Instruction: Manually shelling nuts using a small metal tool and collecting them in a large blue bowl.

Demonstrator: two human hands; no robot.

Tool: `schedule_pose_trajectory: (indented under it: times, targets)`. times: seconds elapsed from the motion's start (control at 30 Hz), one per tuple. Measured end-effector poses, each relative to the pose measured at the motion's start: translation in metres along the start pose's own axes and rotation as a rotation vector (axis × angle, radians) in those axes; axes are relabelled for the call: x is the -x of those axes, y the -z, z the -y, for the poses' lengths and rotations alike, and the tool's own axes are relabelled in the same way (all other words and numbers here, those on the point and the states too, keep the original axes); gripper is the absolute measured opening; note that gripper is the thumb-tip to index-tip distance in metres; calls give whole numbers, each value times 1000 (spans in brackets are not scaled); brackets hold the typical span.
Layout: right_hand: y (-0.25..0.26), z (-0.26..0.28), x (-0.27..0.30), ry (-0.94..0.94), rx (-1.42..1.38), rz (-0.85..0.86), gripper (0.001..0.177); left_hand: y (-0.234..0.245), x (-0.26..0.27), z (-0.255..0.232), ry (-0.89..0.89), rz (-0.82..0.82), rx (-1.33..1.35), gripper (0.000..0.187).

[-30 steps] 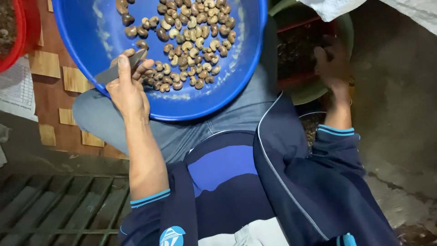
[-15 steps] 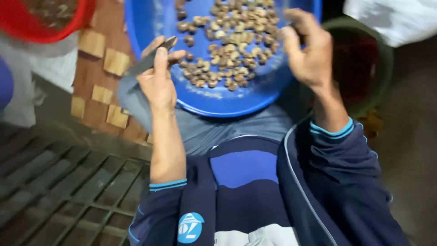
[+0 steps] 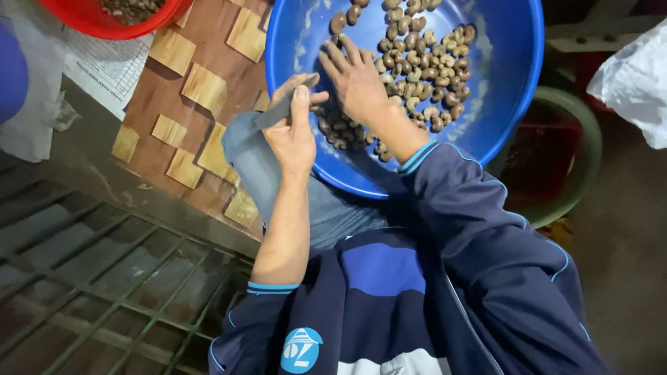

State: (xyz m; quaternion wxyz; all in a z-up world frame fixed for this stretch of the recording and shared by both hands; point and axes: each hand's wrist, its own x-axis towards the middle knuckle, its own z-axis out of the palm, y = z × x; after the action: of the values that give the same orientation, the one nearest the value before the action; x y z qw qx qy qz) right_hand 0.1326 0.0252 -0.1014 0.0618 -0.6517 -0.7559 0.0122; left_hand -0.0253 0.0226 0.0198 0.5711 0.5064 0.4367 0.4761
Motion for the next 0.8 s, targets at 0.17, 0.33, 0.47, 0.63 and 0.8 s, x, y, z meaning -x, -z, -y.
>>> schedule_pose_trajectory:
  times: [0.17,0.33,0.47,0.63,0.8]
  targets:
    - [20,8,18,25,-22,-164,38,-1,-3,5,27,7,-23,26]
    - [34,0,37,-82,-10,-180,19,-7,0,9,19,59,-67,26]
    - [70,-3,50,-250,-693,-257,17,-9,3,17,-148,157,-208,26]
    - [76,-2,78,-644,-1893,-242,34,-20,12,22,-153,244,-179,23]
    - [71,1,103,-503,-1824,-366,40,-27,17,24,-129,392,-112,21]
